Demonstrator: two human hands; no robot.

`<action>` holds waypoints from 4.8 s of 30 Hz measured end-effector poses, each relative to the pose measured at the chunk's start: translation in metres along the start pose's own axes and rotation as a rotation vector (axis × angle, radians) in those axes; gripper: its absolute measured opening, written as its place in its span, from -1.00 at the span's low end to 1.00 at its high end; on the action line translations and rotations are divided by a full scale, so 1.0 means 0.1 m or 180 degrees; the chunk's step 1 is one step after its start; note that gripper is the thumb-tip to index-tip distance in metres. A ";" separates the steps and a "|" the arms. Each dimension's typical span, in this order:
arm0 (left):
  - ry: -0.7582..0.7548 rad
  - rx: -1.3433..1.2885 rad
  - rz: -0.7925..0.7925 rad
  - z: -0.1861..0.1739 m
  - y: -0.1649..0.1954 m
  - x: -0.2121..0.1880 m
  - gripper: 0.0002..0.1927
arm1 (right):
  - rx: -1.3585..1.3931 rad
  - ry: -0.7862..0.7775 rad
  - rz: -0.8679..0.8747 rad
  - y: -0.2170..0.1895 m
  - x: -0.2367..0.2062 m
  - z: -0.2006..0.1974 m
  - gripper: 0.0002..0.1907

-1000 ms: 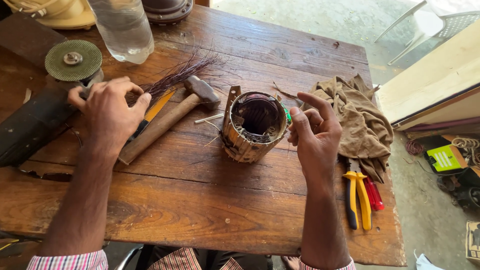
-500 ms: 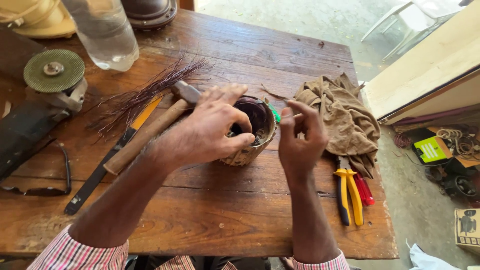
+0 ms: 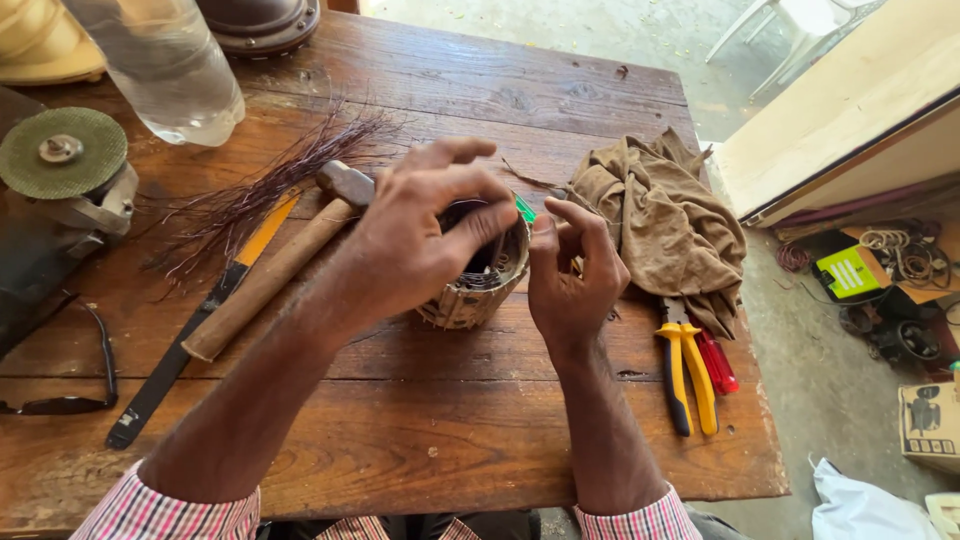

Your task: The person sits at a workbench and winds enameled copper wire by hand into the slots of an electric motor stator, pressing each wire loop down into the winding and repeatedly reaching for more wire from a bundle on the table to continue filling the slots.

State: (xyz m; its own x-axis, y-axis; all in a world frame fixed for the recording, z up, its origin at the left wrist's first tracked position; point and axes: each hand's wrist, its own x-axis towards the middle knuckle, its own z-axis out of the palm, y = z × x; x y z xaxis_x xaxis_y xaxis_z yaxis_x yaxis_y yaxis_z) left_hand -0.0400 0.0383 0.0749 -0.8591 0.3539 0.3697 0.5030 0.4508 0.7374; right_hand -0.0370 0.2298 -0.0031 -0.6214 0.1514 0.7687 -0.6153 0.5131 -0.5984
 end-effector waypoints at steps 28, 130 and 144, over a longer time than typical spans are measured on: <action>-0.0599 0.1651 0.0165 0.17 -0.70 -0.22 -0.59 | -0.0687 -0.0219 0.0502 0.39 -0.03 -0.07 -0.64; -0.1522 0.0479 -0.0613 -0.40 -0.08 0.10 -0.76 | 0.0722 -0.1703 0.0279 -0.17 0.20 -0.19 -0.87; -0.0933 -0.0064 -0.0230 -0.31 0.22 -0.01 -0.83 | 0.1596 -0.1295 0.0316 -0.16 0.14 -0.18 -0.71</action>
State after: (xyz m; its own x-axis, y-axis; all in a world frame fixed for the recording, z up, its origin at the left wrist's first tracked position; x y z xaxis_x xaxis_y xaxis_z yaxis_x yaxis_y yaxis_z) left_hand -0.0312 0.0224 0.1080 -0.8273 0.5443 0.1389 0.4370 0.4682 0.7680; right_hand -0.0278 0.2388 0.0210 -0.7604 -0.2046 0.6164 -0.6360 0.0419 -0.7706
